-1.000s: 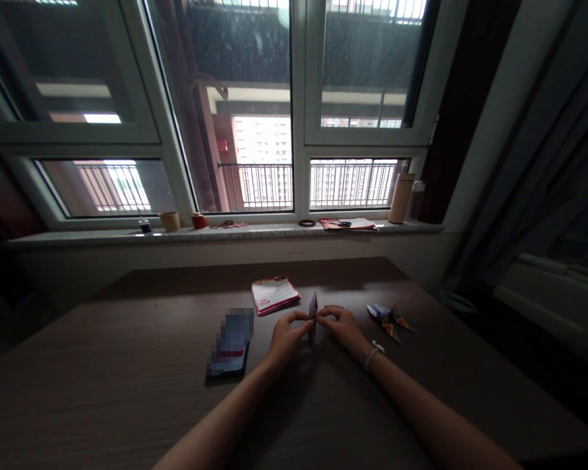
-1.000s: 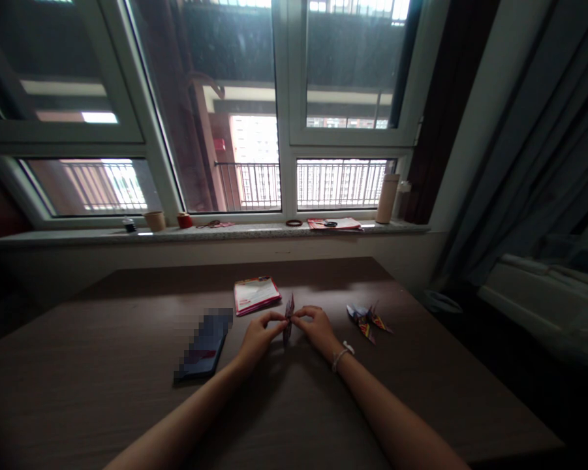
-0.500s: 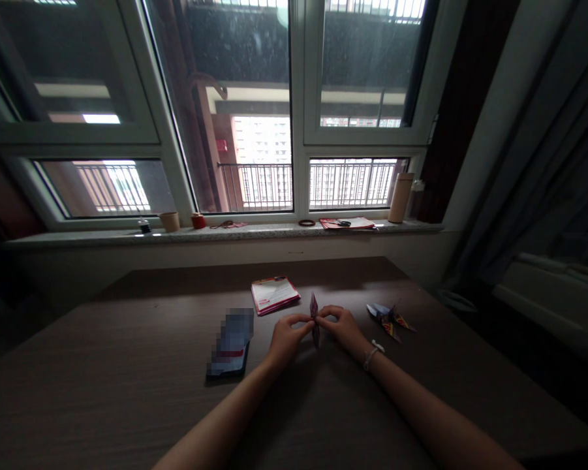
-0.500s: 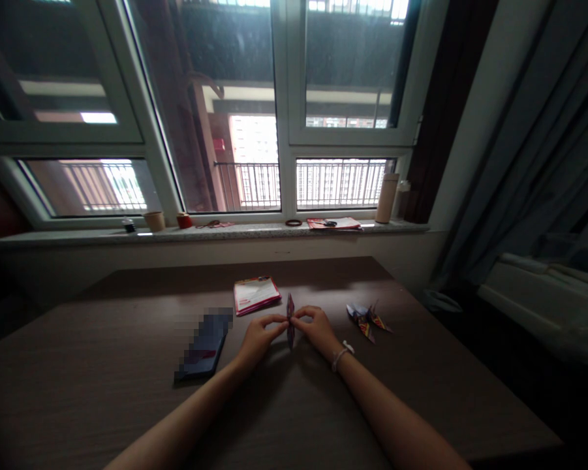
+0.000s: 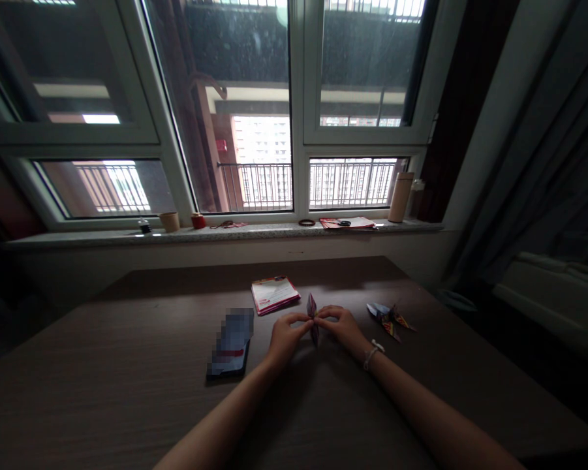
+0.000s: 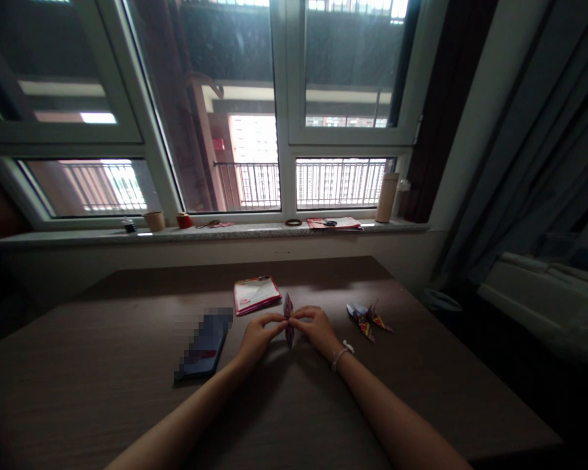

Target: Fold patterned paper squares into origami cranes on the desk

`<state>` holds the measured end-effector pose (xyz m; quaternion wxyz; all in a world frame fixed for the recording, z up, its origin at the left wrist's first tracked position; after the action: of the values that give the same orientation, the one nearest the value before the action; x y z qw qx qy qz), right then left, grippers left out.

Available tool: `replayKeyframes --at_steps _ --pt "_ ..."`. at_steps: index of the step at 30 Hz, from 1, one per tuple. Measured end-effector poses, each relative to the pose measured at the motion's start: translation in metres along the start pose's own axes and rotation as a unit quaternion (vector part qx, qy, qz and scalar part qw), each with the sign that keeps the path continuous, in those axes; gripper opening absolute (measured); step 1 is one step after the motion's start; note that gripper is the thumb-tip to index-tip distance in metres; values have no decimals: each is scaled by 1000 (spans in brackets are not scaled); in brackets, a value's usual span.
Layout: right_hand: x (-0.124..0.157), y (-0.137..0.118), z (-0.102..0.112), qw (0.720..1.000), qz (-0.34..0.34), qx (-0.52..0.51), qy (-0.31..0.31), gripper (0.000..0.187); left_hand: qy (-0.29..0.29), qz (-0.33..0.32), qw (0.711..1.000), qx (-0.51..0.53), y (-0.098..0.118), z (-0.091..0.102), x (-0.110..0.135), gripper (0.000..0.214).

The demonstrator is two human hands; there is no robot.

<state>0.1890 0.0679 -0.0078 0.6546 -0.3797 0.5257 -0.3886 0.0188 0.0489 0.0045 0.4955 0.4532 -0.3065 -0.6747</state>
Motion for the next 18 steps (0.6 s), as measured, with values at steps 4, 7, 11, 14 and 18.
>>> replayKeyframes --at_steps 4,7,11,14,18 --pt "0 -2 0 1000 -8 -4 -2 35 -5 -3 1000 16 0 0 0 24" --pt "0 -2 -1 1000 -13 -14 -2 35 -11 -9 1000 26 0 -1 0 23" --pt "1 -1 -1 1000 -21 -22 6 35 -4 0 999 34 0 -1 -1 23" --pt "1 0 -1 999 -24 -20 8 36 -6 2 1000 29 1 -1 0 23" --pt "1 1 -1 999 -27 -16 15 36 -8 -6 1000 19 2 -1 0 22"
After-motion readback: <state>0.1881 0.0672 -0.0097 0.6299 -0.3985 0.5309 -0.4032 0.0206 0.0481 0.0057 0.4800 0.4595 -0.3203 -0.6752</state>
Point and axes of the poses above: each hand's wrist, its own x-axis away from the middle knuckle, its own z-axis out of the back of the hand, y = z × x, the point moved 4 cm from there along -x, towards the middle knuckle, and after that the axes turned 5 degrees about -x, right-handed, at the moved point
